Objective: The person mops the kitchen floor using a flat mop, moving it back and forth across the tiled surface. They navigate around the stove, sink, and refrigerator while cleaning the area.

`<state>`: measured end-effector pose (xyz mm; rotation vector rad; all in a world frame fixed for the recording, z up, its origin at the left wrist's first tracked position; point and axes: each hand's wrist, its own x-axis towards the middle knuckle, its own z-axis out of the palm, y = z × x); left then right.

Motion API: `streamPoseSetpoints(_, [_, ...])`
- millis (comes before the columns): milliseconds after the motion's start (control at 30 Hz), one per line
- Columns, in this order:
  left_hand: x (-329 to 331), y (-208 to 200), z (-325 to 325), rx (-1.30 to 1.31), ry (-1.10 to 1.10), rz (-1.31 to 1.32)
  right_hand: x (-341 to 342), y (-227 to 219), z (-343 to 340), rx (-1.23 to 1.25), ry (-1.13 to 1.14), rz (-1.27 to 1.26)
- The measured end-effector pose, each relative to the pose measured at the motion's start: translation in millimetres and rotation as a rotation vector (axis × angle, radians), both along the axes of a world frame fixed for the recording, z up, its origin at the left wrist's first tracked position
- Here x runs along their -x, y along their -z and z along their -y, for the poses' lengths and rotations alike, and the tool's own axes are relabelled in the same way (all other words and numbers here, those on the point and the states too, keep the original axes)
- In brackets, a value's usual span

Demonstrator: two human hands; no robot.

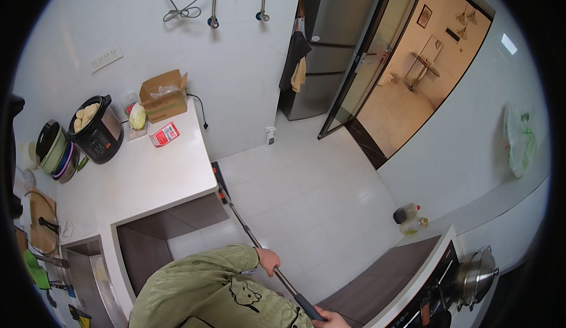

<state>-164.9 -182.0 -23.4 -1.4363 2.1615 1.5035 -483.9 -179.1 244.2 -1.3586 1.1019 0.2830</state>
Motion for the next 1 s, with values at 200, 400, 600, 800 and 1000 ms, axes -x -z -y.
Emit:
streamPoseSetpoints(200, [26.2,47.4,-4.3,0.004,0.029,0.042,70.6,-135.5,3.0,-0.024,-0.016,-0.307])
streamPoseSetpoints(400, [67.5,63.9,-3.1,0.043,0.087,-0.115,86.9,-158.7,-6.5,0.043,0.017,-0.368])
streamPoseSetpoints(600, [30.4,58.1,-7.7,0.127,-0.131,-0.129,55.7,-128.5,6.2,0.037,0.033,-0.299])
streamPoseSetpoints(800, [-8.2,17.8,-8.0,0.247,-0.221,-0.102,-26.7,-25.8,15.5,-0.009,0.031,-0.058])
streamPoseSetpoints(1000, [-20.4,11.5,-9.6,0.479,-0.31,-0.093,-39.1,-9.3,41.4,-0.1,-0.032,-0.195])
